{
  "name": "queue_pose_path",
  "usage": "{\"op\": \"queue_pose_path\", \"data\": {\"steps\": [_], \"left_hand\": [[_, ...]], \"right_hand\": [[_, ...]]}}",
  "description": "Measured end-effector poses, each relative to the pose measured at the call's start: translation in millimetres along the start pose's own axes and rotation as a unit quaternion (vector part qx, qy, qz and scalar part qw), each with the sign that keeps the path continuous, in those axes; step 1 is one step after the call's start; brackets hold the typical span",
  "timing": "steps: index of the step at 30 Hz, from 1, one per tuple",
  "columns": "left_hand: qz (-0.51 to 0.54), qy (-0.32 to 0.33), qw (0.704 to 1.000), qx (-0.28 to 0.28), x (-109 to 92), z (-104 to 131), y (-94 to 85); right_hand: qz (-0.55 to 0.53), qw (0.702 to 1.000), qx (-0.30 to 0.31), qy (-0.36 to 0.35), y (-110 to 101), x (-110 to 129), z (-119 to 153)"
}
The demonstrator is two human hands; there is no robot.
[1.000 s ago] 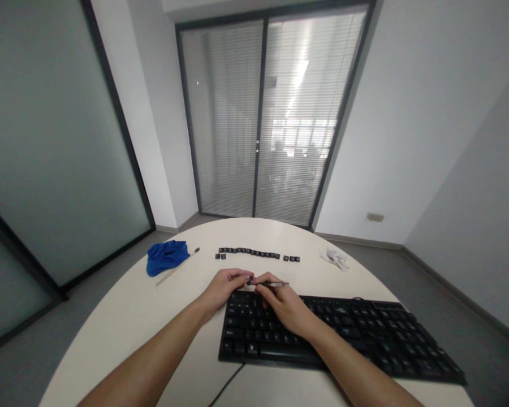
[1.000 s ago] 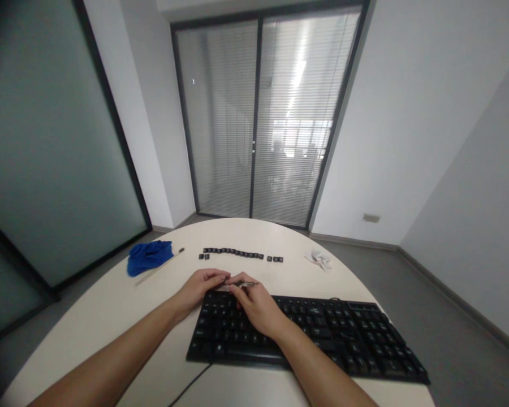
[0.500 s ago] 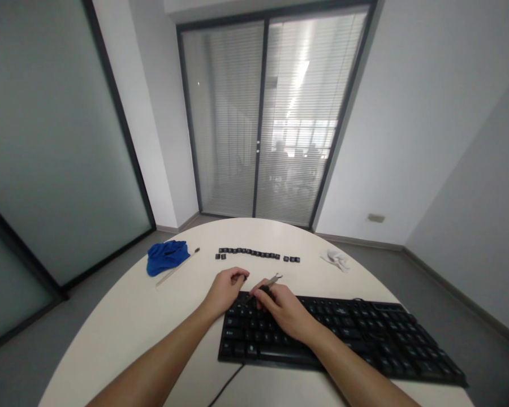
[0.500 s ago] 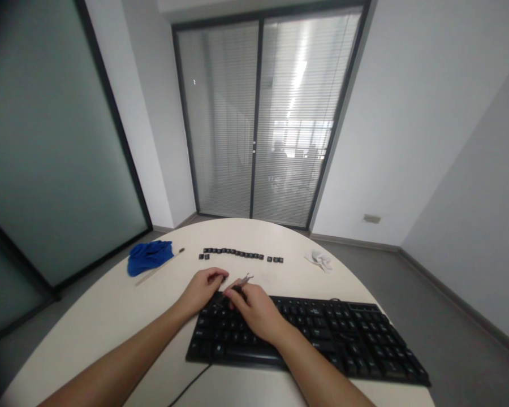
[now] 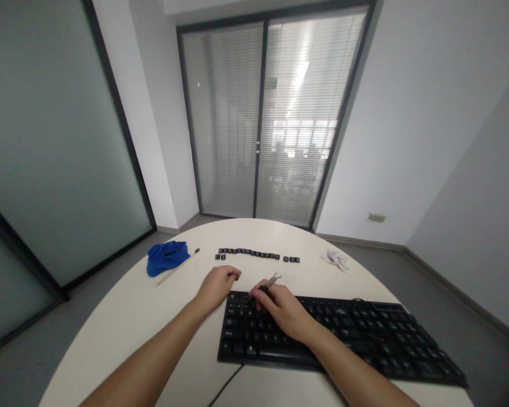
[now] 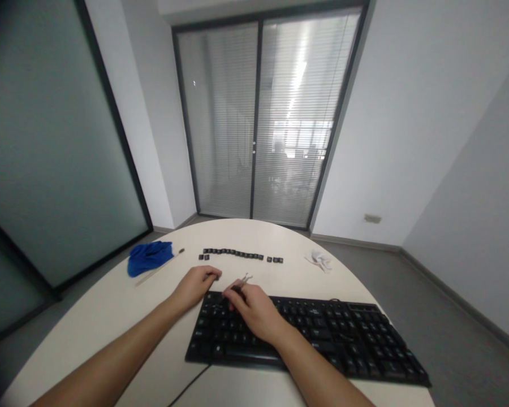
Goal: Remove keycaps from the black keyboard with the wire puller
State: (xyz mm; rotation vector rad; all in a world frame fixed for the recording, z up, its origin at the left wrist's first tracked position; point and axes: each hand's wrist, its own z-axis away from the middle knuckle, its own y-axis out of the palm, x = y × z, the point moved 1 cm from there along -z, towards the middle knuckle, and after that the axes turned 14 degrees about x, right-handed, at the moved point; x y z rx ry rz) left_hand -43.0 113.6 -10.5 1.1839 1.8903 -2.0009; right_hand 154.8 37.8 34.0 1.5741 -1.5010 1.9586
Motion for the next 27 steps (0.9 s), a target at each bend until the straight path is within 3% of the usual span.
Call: {"op": "queue_pose_path", "data": {"steps": [5, 13, 27], "left_hand": [[-0.106, 0.022, 0.993, -0.038, 7.4, 2.3, -8.6], [-0.231, -0.019, 0.972, -0.042, -7.5, 2.7, -14.8], [-0.328, -0.035, 0.943, -0.046, 0.3, -26.0, -15.6]], "right_hand": [[-0.004, 1.0, -0.001, -0.005, 0.1, 1.2, 0.0], [0.008, 1.0, 0.0, -0.008, -0.5, 1.4, -0.2], [0.025, 1.0, -0.005, -0.018, -0.4, 0.6, -0.2]]}}
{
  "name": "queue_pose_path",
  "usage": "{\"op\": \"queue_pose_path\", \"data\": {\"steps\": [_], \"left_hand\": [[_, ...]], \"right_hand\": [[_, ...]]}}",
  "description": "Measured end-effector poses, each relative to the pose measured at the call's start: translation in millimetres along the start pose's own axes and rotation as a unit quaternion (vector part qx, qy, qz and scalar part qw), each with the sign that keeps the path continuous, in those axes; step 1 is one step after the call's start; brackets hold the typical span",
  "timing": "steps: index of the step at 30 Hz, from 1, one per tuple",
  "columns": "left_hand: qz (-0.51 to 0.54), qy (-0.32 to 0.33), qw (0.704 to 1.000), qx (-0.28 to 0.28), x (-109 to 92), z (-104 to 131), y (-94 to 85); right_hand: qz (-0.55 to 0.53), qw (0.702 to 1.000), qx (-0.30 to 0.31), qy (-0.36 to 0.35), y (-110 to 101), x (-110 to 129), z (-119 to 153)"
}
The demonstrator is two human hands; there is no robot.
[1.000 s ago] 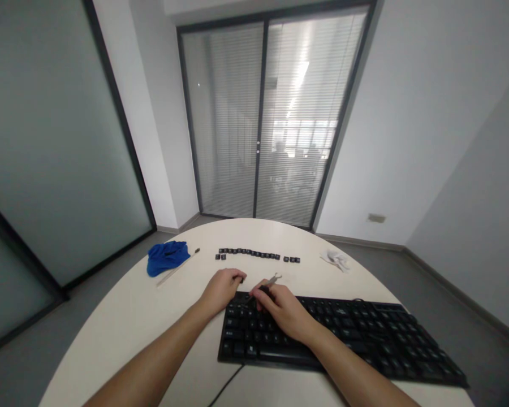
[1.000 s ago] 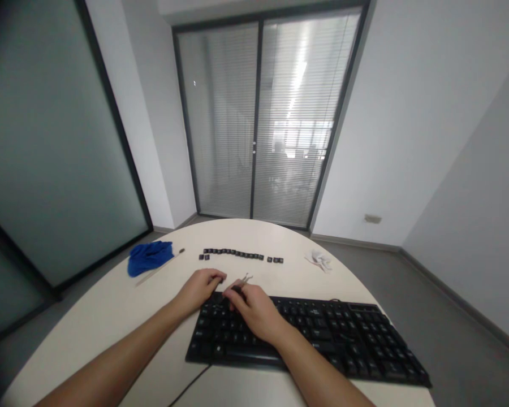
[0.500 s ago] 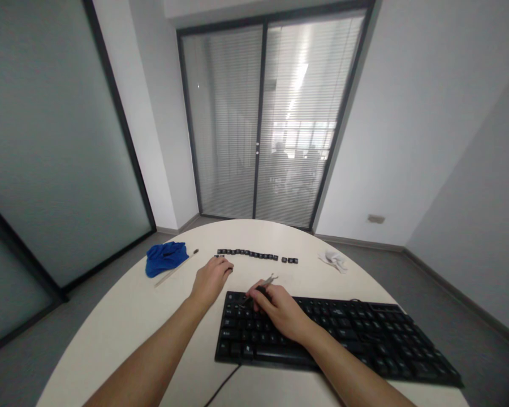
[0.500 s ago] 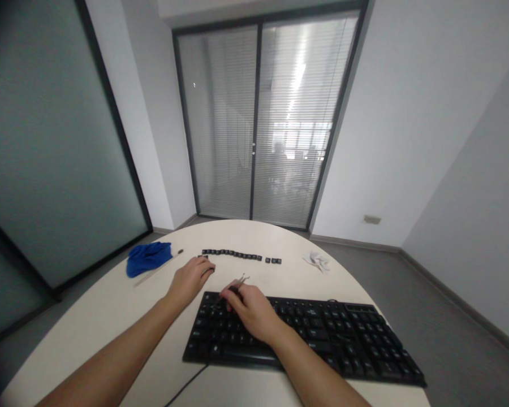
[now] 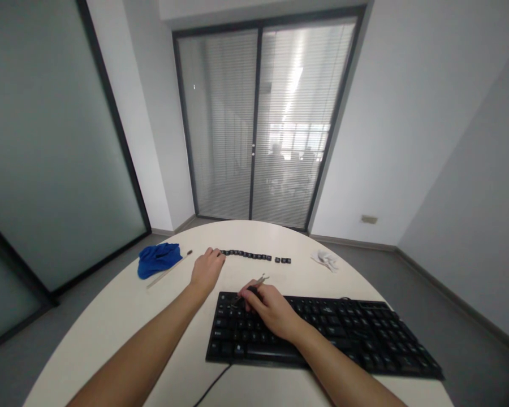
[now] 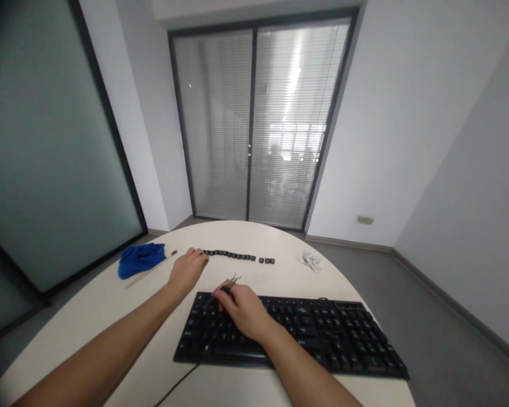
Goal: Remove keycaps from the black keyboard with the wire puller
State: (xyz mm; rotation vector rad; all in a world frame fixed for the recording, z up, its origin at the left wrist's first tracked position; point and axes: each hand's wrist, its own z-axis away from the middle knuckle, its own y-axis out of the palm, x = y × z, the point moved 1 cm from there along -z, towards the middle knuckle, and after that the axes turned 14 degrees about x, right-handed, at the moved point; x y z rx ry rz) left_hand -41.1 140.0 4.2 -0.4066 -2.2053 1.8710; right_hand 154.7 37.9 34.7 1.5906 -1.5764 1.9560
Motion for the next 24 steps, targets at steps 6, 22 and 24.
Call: {"op": "queue_pose_path", "data": {"steps": [6, 22, 24], "left_hand": [[-0.025, 0.002, 1.0, 0.002, -0.6, -2.5, 0.1], [0.119, -0.081, 0.988, -0.048, -2.2, 13.7, -8.3], [0.25, -0.113, 0.961, -0.043, -8.7, 22.8, -5.1]], "right_hand": [[-0.003, 1.0, -0.001, -0.003, 0.3, -0.4, 0.2], [-0.011, 1.0, -0.013, 0.003, -0.1, -0.7, 1.3], [-0.012, 0.999, -0.034, 0.011, -0.4, -1.7, 1.4]]}}
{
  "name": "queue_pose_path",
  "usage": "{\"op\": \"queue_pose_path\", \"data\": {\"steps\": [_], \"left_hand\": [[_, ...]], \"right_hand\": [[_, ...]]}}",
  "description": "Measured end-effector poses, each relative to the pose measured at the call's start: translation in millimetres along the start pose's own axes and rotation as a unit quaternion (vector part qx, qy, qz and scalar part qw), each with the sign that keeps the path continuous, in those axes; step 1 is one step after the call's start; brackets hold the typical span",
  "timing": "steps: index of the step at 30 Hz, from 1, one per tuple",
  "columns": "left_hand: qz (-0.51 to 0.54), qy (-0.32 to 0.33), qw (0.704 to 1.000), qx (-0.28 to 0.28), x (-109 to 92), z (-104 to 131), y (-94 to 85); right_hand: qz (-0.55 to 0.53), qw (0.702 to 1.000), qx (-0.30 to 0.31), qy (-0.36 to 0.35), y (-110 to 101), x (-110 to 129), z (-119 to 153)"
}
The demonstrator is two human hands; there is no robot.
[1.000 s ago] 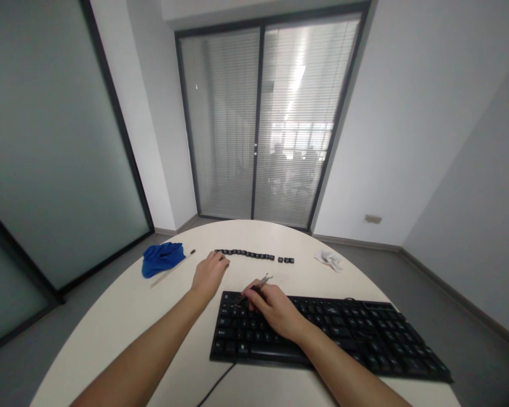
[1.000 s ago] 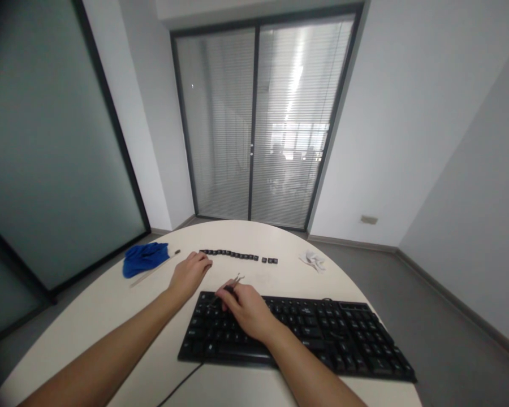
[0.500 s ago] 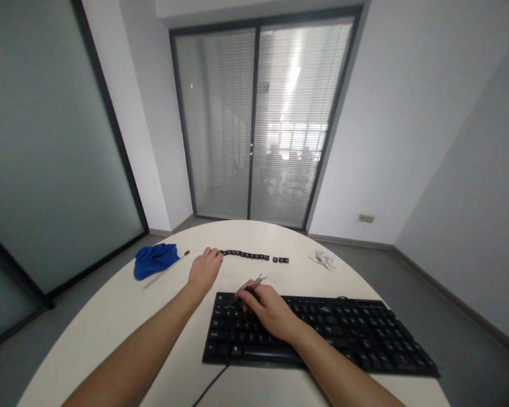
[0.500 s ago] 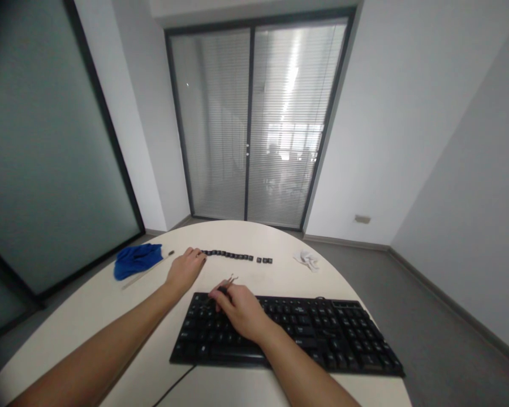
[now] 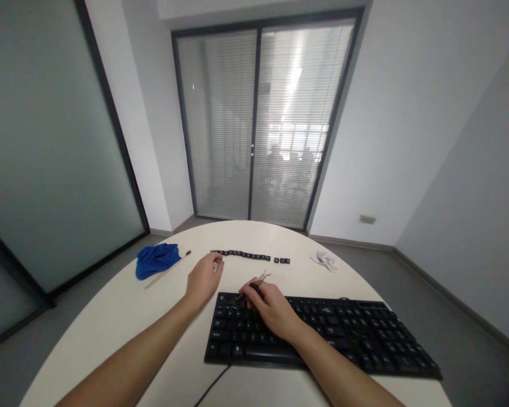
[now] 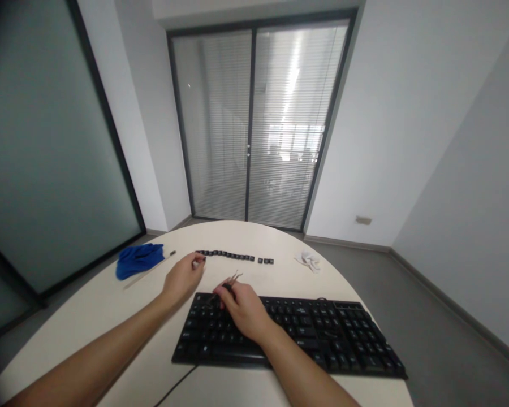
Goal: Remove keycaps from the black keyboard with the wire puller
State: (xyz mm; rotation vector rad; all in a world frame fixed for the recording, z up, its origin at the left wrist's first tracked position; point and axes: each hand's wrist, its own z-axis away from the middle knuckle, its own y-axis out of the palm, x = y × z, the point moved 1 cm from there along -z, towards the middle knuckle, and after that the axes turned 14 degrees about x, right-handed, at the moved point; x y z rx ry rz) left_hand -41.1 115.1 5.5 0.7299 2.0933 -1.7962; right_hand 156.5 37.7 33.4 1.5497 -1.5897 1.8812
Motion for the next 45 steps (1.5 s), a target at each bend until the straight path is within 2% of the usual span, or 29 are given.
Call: {"op": "queue_pose_path", "data": {"steps": [1, 4, 7, 10, 12, 19, 24, 31, 36, 45], "left_hand": [[0.062, -0.005, 0.998, 0.023, -1.4, 6.3, 3.0], [0.181, 0.086, 0.977, 0.071, -8.3, 26.8, 6.7], [0.25, 0.152, 0.94, 0.174, -16.1, 42.0, 0.2], [0.268, 0.195, 0.914, 0.234, -21.6, 48.2, -11.3], [0.257, 0.213, 0.909, 0.248, -22.3, 48.8, -15.9], [0.211, 0.293, 0.898, 0.251, -19.4, 48.2, -12.6], [0.209, 0.29, 0.899, 0.254, -20.7, 47.9, -13.0], [0.206, 0.296, 0.9, 0.245, -17.9, 46.8, -8.3], [0.196, 0.308, 0.897, 0.251, -22.9, 48.1, -6.1], [0.152, 0.278, 0.917, 0.241, -28.3, 50.5, -6.5]], "right_hand": [[0.002, 1.0, -0.011, 0.004, -0.2, -0.4, 0.0], [0.015, 0.999, -0.039, 0.008, -0.8, -0.7, 0.1], [0.021, 0.999, -0.048, -0.004, -0.9, -0.1, 0.4], [0.022, 0.998, -0.051, -0.005, -0.8, -0.4, 0.4], [0.023, 0.998, -0.057, 0.0, -0.9, -1.0, 0.3], [0.016, 0.998, -0.059, 0.004, -1.8, -4.9, -2.0], [0.02, 0.999, -0.026, 0.032, -0.5, -8.4, -4.0], [0.046, 0.999, 0.009, 0.008, 2.5, -6.3, -2.8], [0.026, 0.999, 0.014, -0.013, 2.2, -5.3, -1.6], [0.004, 1.0, 0.011, -0.028, 1.6, -4.4, -0.7]]}}
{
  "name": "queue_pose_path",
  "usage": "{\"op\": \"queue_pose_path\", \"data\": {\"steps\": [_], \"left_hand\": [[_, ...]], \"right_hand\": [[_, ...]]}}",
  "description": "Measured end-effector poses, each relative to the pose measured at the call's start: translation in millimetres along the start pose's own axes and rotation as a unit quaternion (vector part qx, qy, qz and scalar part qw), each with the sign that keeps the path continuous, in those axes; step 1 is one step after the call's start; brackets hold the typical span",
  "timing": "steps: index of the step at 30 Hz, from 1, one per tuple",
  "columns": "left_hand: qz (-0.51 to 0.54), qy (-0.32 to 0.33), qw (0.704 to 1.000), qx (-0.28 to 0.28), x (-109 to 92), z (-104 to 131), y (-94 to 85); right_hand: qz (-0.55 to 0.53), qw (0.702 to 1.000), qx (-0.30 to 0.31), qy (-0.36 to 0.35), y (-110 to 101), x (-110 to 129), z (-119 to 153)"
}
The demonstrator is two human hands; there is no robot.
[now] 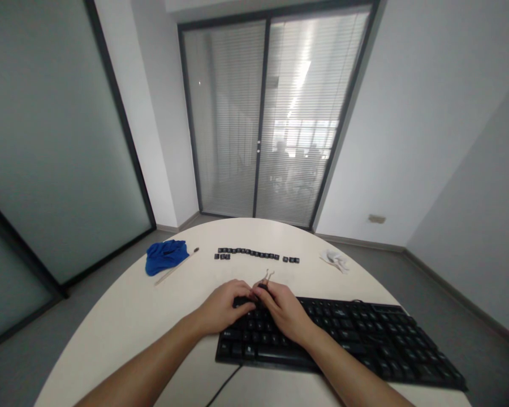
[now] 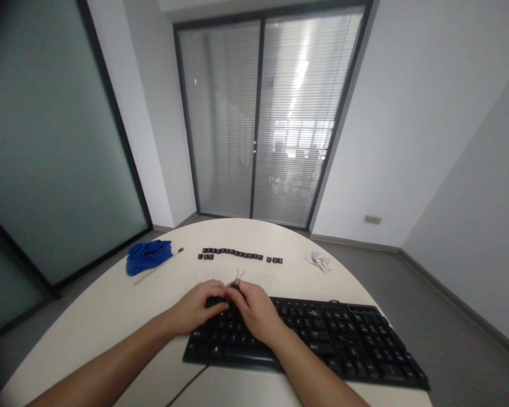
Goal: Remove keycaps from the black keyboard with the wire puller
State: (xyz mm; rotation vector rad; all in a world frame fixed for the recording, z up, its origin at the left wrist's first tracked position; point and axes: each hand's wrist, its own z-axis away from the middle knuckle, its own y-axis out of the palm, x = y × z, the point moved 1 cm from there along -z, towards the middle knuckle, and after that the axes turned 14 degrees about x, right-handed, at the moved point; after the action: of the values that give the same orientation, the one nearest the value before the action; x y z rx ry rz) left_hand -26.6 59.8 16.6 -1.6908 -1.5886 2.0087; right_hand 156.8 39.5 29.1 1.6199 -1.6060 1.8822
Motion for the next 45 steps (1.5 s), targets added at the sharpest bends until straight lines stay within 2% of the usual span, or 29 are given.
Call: {"op": "queue_pose_path", "data": {"steps": [9, 14, 18, 22, 30, 34, 38, 45], "left_hand": [[0.018, -0.009, 1.0, 0.005, -8.0, 0.2, -0.5], [0.027, -0.025, 0.999, -0.021, -8.2, -2.2, 2.8], [0.018, -0.048, 0.997, -0.05, -2.9, -3.1, 6.9], [0.027, -0.042, 0.996, -0.068, 0.4, -2.6, 8.7], [0.063, -0.03, 0.995, -0.068, -4.2, -1.7, 5.9], [0.132, -0.018, 0.989, -0.065, -4.8, -3.0, 4.5], [0.221, -0.02, 0.975, -0.036, 1.0, -3.9, 1.2], [0.276, -0.046, 0.96, -0.026, 12.0, -6.1, -2.7]], "right_hand": [[-0.021, 1.0, -0.004, -0.002, -0.4, 1.3, -1.1], [-0.051, 0.997, -0.055, 0.013, -3.5, 0.5, -2.1], [-0.057, 0.996, -0.06, 0.013, -3.5, -2.0, -2.6], [-0.059, 0.996, -0.071, 0.016, -3.4, -3.4, -2.2], [-0.057, 0.998, -0.016, 0.011, -2.3, -0.9, -2.0], [-0.055, 0.998, -0.025, 0.02, -1.9, -1.7, -1.4], [-0.055, 0.998, -0.021, 0.014, -2.2, 0.4, -0.7], [-0.045, 0.999, -0.005, 0.006, -2.1, 3.7, -0.1]]}}
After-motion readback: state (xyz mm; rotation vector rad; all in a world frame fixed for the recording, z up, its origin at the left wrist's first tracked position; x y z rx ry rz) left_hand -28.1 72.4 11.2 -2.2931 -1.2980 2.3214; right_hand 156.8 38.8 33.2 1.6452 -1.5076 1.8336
